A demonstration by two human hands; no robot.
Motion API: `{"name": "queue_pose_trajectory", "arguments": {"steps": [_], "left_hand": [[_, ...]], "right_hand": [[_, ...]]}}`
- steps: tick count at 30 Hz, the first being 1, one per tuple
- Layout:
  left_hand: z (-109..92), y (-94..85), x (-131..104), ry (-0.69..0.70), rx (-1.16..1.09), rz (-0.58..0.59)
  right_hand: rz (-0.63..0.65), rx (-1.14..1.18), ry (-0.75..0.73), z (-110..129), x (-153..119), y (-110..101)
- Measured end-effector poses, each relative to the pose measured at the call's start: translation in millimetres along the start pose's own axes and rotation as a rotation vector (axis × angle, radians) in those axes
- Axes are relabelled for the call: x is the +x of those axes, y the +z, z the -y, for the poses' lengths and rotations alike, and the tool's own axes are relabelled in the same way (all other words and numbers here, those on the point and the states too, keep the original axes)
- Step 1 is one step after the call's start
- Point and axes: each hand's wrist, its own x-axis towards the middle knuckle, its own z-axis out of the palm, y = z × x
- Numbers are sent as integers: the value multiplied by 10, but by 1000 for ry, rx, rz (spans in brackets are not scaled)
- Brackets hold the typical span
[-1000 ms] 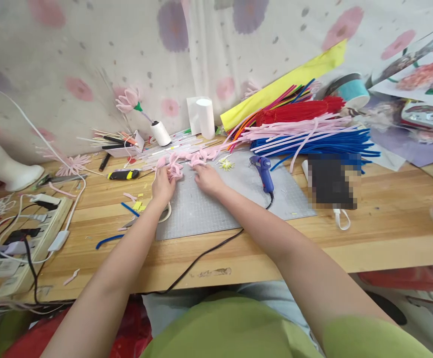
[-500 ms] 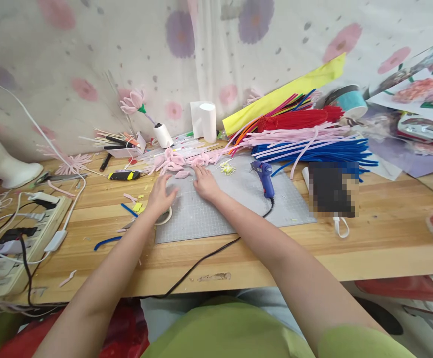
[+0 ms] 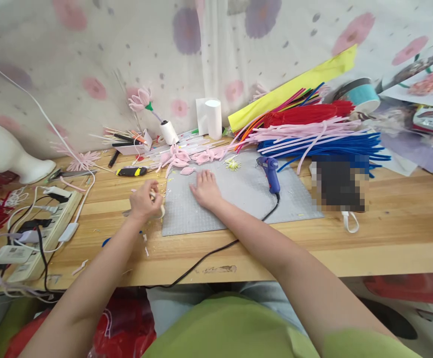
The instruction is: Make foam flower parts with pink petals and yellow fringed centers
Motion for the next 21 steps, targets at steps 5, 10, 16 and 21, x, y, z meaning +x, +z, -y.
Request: {"name": "queue_pose_trajectory", "arguments": {"steps": [5, 10, 16, 21], "left_hand": [[255, -365, 273, -56, 90, -180], [317, -488, 376, 27, 114, -246], [165, -311, 215, 168, 119, 1], [175, -284, 162, 186, 198, 127]], "right_hand": [[206, 363, -393, 561, -57, 109], [84, 283, -252, 341, 94, 45], [122, 200, -273, 54, 460, -16], [40, 73, -48, -37, 604, -49]]}}
